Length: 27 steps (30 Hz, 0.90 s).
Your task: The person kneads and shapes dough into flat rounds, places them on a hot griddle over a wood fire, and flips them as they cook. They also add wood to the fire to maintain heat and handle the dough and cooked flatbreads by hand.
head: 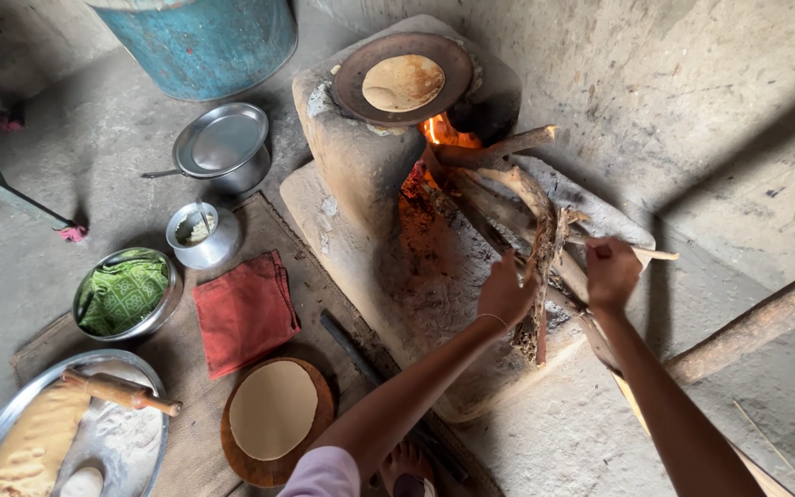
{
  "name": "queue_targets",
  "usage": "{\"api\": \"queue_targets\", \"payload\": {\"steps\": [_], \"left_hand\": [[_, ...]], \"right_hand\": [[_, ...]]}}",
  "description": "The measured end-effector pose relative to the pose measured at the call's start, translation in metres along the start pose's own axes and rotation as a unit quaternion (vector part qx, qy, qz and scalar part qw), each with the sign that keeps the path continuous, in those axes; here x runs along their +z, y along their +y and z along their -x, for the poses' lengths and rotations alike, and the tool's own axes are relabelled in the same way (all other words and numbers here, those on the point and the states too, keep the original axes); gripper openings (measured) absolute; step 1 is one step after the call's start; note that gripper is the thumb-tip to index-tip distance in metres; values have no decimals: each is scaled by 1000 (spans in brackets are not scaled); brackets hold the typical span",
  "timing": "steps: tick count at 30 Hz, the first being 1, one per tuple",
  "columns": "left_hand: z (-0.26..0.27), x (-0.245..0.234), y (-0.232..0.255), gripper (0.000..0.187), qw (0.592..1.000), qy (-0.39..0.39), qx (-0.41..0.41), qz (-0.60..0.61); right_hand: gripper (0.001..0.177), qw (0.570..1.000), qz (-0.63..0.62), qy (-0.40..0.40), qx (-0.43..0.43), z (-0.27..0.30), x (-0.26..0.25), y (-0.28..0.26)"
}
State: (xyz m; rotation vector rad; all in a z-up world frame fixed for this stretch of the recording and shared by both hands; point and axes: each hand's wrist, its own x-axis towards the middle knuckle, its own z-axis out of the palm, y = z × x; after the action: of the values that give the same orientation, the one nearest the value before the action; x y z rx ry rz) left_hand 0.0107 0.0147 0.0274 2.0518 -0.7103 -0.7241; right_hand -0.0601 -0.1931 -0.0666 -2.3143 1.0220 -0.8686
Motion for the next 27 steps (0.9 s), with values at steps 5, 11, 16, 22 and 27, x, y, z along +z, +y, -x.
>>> {"api": "queue_targets", "payload": {"steps": [5,11,16,22,27], "left_hand": [[-19,-37,10,47,968,145,41,198],[25,-133,110,60,918,167,107,344],[0,-197,52,50,881,256,398,-29],[-107,-302,39,26,858,306,376,-169],[-239,-330,10,24,933,147,244,-222]], "right_hand": [[17,929,-368,-18,-39,1,-10,-132],[58,793,-472,-333,194,2,61,-193],[63,682,-592,-304,303,-18,-95,-338],[48,490,-781,-365,132,-83,-18,-246],[61,600,-647,-189,432,-44,-34,-303]]}}
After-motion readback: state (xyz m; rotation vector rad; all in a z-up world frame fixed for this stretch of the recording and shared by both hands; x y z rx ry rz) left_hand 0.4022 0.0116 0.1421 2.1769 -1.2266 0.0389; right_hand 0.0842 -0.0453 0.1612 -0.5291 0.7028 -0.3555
